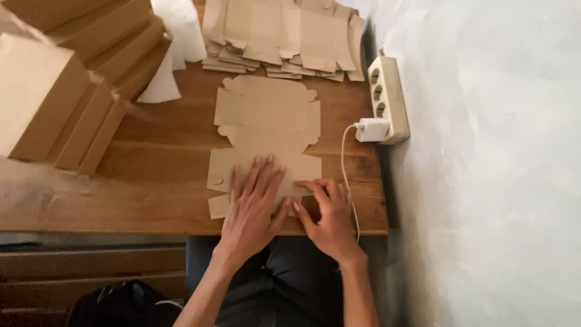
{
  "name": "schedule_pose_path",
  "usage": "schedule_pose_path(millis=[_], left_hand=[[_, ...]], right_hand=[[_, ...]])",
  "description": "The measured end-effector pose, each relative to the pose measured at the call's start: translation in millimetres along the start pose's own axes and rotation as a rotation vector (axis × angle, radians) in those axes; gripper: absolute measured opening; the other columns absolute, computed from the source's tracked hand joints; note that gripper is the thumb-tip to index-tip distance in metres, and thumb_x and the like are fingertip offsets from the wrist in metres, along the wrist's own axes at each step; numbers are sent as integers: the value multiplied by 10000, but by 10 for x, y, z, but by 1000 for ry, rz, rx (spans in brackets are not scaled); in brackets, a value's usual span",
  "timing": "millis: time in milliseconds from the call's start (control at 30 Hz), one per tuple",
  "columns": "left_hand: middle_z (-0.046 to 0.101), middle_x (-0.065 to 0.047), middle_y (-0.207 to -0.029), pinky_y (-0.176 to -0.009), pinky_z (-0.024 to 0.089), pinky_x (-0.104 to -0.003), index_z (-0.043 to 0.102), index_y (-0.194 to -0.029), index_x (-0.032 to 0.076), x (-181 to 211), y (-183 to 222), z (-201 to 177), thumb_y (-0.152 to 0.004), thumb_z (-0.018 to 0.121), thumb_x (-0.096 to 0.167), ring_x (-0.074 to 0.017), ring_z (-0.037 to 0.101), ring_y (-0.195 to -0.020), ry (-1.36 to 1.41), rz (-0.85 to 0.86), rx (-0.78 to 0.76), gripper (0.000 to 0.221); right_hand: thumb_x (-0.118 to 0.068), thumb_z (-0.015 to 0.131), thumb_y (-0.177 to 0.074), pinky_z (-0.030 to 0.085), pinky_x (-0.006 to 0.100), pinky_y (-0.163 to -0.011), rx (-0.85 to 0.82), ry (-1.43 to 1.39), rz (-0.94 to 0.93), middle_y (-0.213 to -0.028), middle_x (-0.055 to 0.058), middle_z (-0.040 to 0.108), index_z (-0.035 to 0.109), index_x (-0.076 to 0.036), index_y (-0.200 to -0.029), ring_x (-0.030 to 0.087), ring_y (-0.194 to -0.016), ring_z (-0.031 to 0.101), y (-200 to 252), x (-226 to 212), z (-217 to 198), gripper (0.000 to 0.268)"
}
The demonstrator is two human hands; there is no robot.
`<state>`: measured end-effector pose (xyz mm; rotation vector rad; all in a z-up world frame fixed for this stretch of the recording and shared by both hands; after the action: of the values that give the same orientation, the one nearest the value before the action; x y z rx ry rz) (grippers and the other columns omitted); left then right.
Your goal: Assembling cardboard boxes by folding and tucking flaps from flat pre-cut sheets.
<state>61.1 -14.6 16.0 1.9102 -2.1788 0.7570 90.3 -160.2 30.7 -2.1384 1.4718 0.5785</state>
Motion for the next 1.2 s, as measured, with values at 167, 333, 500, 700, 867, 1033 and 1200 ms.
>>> schedule_pose_path(millis=[167,333,500,700,867,1033,1200], left_hand=[[449,-151,-1592,-1231,105,-622,531,-1486,121,8,-11,-30,-999,568,309,-335,322,-1527,6,8,7,524],[430,-151,-1605,-1232,95,-620,524,-1493,123,0,-1,-31,-1003,562,322,-336,300,-1536,2,18,8,531],[465,-152,-1579,-1236,107,-619,550,-1473,118,0,-4,-8,-1002,570,337,-331,333,-1522,-1,30,27,519],[391,-158,-1627,-1236,175,-615,480,-1498,96,23,11,2,-1034,513,348,-338,293,-1542,-32,110,90,529],[408,-157,-1621,-1227,193,-611,484,-1498,96,27,1,-7,-1040,493,361,-331,316,-1536,-65,99,95,529],[408,-169,-1616,-1231,191,-606,479,-1494,85,37,9,-26,-1042,497,365,-348,310,-1535,-64,113,82,532],[404,-153,-1619,-1228,195,-617,478,-1485,95,36,1,-17,-1034,520,345,-342,297,-1542,-45,118,94,517]], right_hand=[[-204,798,-877,315,429,-934,-98,-145,-31,-1072,60,551,699,-156,-1266,265,-1040,537,4,-32,-13,404],[-220,755,-919,343,435,-934,-72,-120,7,-1058,60,560,691,-161,-1270,284,-1031,560,-20,-50,18,362],[-286,672,-978,361,415,-873,-20,4,67,-1007,35,547,681,-183,-1286,259,-960,555,-31,-8,100,325],[-355,513,-1035,385,384,-779,135,178,-32,-1038,14,596,633,-207,-1253,236,-891,545,-4,-22,148,290],[-297,534,-1028,397,375,-804,138,138,-108,-1027,7,579,667,-193,-1240,216,-929,553,16,-86,96,271],[-335,516,-1030,374,375,-888,2,41,-135,-1104,17,580,660,-197,-1272,214,-1026,544,34,-43,65,314],[-262,616,-978,327,415,-1015,-158,-134,-172,-1293,40,559,627,-159,-1323,224,-1207,515,59,-28,21,361]])
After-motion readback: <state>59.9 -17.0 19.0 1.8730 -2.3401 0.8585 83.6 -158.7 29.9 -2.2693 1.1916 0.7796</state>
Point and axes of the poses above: each hand's wrist, its own y-axis away from the middle knuckle, its own z-axis out of the palm, x = y × z, the point moved 7 cm from there along -y, towards the middle knuckle
